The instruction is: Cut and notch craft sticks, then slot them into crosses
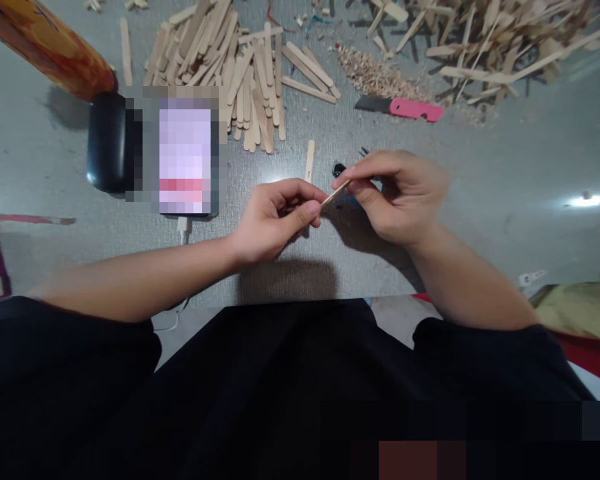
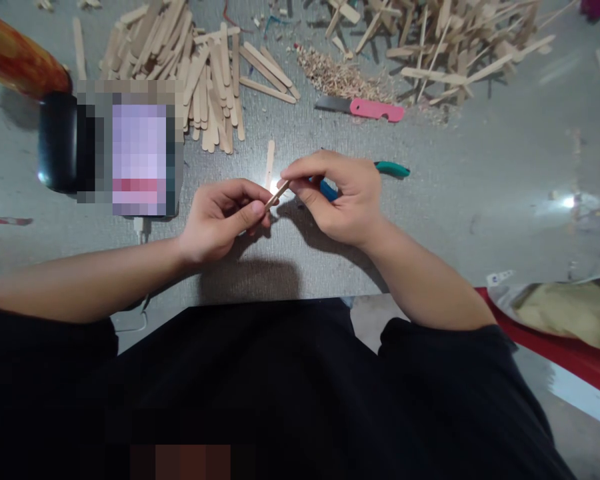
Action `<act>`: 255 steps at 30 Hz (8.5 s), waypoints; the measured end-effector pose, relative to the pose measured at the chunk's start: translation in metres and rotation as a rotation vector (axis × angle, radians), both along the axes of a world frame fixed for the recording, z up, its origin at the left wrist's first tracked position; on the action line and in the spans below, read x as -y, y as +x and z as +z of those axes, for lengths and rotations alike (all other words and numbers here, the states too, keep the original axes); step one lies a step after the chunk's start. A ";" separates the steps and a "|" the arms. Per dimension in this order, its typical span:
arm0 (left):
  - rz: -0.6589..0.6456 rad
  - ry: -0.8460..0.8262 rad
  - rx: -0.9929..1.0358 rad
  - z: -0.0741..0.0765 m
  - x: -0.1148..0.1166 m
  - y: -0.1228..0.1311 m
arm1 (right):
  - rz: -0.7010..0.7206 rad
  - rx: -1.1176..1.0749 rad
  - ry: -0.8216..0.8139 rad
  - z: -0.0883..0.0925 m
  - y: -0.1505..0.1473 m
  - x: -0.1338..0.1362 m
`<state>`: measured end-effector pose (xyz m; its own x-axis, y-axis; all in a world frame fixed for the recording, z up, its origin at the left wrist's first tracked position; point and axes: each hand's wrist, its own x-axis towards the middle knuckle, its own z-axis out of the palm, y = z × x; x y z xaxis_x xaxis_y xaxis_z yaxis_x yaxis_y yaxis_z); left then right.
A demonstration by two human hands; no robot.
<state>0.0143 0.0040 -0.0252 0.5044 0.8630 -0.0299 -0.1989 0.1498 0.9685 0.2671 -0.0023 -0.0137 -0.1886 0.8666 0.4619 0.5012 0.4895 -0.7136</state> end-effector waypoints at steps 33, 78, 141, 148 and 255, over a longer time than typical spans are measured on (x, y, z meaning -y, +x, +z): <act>0.341 -0.199 -0.161 0.005 0.001 0.013 | 0.261 -0.012 -0.829 0.036 0.027 -0.009; 0.272 -0.329 -0.125 0.019 0.001 0.008 | 0.023 0.705 -0.199 0.033 0.038 -0.028; 0.263 -0.228 -0.085 0.006 0.006 0.006 | 0.116 0.782 0.064 0.018 0.047 -0.032; 0.248 -0.230 -0.089 0.005 0.005 0.004 | 0.147 0.745 0.029 0.011 0.044 -0.030; 0.483 0.058 -0.087 -0.031 0.004 0.010 | 0.125 0.553 -0.333 0.039 0.030 -0.012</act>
<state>0.0241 -0.0003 -0.0561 0.0440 0.9990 0.0011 -0.1507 0.0055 0.9886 0.2970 0.0099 0.0257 -0.4300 0.9026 -0.0218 0.7913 0.3651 -0.4905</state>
